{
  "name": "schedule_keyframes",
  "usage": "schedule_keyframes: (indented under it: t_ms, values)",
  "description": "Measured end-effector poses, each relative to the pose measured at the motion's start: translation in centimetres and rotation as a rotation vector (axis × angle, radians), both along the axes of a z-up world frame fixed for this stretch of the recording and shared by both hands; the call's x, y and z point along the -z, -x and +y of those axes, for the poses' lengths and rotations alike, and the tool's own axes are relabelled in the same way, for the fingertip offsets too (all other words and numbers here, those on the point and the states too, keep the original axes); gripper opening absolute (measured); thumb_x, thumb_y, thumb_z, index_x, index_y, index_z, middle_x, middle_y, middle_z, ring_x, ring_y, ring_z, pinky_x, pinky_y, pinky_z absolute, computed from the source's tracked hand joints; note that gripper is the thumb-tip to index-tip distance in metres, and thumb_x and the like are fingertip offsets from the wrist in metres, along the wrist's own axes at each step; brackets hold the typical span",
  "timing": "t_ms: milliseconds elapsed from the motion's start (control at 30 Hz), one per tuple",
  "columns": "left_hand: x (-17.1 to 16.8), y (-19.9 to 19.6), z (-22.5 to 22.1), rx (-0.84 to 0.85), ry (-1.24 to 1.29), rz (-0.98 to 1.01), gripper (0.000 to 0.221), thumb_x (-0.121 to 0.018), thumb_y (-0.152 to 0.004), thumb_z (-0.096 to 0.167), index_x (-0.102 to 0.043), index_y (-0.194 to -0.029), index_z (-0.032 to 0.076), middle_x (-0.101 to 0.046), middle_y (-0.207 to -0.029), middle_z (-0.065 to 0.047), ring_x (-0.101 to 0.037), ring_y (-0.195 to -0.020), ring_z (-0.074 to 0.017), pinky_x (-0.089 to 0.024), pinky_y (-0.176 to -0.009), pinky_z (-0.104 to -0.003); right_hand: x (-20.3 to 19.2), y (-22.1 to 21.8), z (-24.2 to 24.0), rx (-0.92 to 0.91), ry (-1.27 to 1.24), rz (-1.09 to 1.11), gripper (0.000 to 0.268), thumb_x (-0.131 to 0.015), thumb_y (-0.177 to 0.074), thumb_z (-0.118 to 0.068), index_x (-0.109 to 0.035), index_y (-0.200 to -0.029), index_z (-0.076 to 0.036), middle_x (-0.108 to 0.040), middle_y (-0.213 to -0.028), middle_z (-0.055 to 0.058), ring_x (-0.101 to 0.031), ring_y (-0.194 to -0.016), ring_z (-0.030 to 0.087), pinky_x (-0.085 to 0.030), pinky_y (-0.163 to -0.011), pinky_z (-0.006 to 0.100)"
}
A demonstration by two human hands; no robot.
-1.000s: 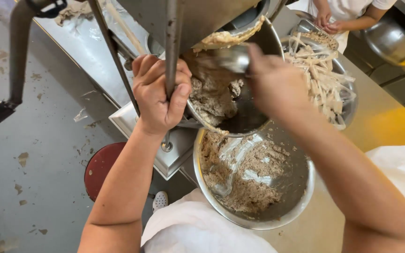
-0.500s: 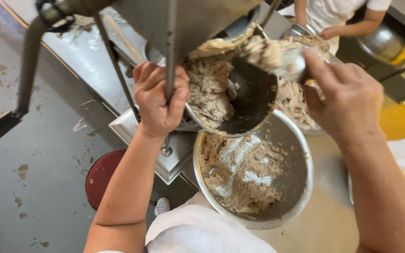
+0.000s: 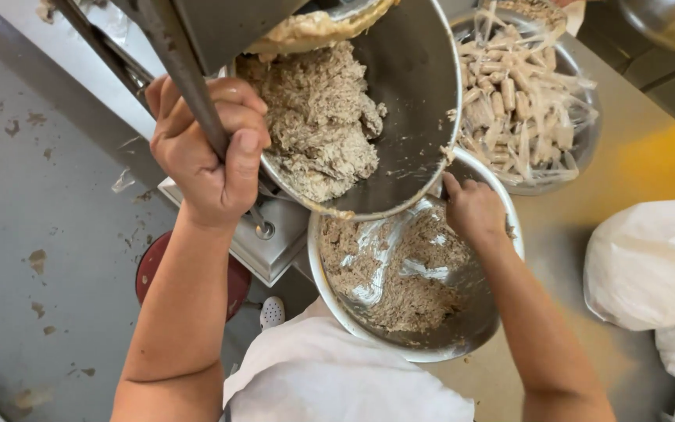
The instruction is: Transferring a meat mixture from large stainless steel bowls into the hopper of a sausage filling machine using a metal scoop.
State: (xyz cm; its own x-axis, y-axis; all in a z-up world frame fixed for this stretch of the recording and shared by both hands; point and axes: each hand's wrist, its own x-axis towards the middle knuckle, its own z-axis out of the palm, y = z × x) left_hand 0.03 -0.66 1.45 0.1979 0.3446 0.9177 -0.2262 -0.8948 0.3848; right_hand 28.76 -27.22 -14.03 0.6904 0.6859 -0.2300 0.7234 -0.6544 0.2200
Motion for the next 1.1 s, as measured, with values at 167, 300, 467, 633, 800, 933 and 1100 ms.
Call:
schedule_keyframes:
  t_ms: [167,300,467,633,800,933,1100]
  values:
    - [0.3,-0.2,0.3,-0.014,0.014,0.020,0.048,-0.048,-0.109,0.030,-0.062,-0.067,0.009,-0.070,-0.080,-0.010,-0.057,-0.085,-0.0231,-0.028,-0.104,-0.044,9.0,-3.2,1.9,-0.145,-0.010,-0.013,0.020,-0.068,-0.092,-0.015,-0.072,-0.074,-0.007,-0.070,-0.071,0.007,-0.067,-0.058,0.029,-0.060,-0.051,0.042]
    - [0.9,-0.5,0.5,0.002,0.006,-0.007,0.052,-0.048,-0.107,0.028,-0.059,-0.060,0.010,-0.065,-0.067,-0.007,-0.068,-0.080,-0.0228,-0.026,-0.107,-0.041,9.1,1.8,1.9,-0.349,-0.004,0.045,0.014,-0.069,-0.089,-0.006,-0.068,-0.102,-0.012,-0.071,-0.084,0.010,-0.066,-0.057,0.025,-0.054,-0.040,0.036]
    - [2.3,-0.5,0.9,0.039,0.060,0.001,0.051,-0.050,-0.107,0.030,-0.060,-0.061,0.011,-0.062,-0.063,-0.002,-0.074,-0.082,-0.0279,-0.021,-0.122,-0.041,6.2,7.9,-1.0,-0.590,-0.016,0.116,0.056,-0.070,-0.086,0.006,-0.064,-0.137,-0.018,-0.074,-0.101,0.013,-0.065,-0.055,0.021,-0.046,-0.027,0.027]
    - [2.6,-1.0,1.5,0.098,-0.034,-0.095,0.053,-0.053,-0.106,0.022,-0.056,-0.056,0.008,-0.062,-0.055,-0.005,-0.075,-0.074,-0.0336,-0.031,-0.121,-0.038,-0.6,6.7,-1.2,-0.559,-0.014,-0.028,0.036,-0.066,-0.090,0.006,-0.075,-0.111,-0.022,-0.075,-0.085,0.000,-0.068,-0.077,0.022,-0.067,-0.055,0.028]
    - [1.2,-1.2,0.4,0.123,0.006,-0.075,0.051,-0.049,-0.108,0.022,-0.057,-0.062,0.002,-0.055,-0.059,-0.008,-0.067,-0.080,-0.0299,-0.057,-0.073,-0.046,4.4,3.9,-0.1,-0.530,-0.241,-0.220,0.016,-0.073,-0.084,0.009,-0.067,-0.091,-0.004,-0.071,-0.079,0.015,-0.062,-0.069,0.028,-0.049,-0.047,0.034]
    - [2.8,-1.1,1.5,0.054,-0.018,-0.103,0.054,-0.052,-0.107,0.024,-0.057,-0.055,0.010,-0.060,-0.052,-0.004,-0.077,-0.076,-0.0302,-0.026,-0.121,-0.037,4.0,7.6,0.8,-0.734,-0.198,-0.119,0.043,-0.075,-0.083,0.005,-0.066,-0.119,-0.016,-0.078,-0.096,0.014,-0.072,-0.089,0.028,-0.062,-0.067,0.034]
    - [2.1,-1.5,2.0,0.064,-0.087,-0.111,0.053,-0.051,-0.107,0.021,-0.055,-0.056,0.009,-0.061,-0.055,-0.004,-0.075,-0.076,-0.0312,-0.032,-0.112,-0.040,-2.8,8.5,2.3,-0.322,-0.126,0.265,0.027,-0.062,-0.096,-0.004,-0.068,-0.120,-0.014,-0.078,-0.114,0.014,-0.068,-0.075,0.024,-0.062,-0.057,0.029]
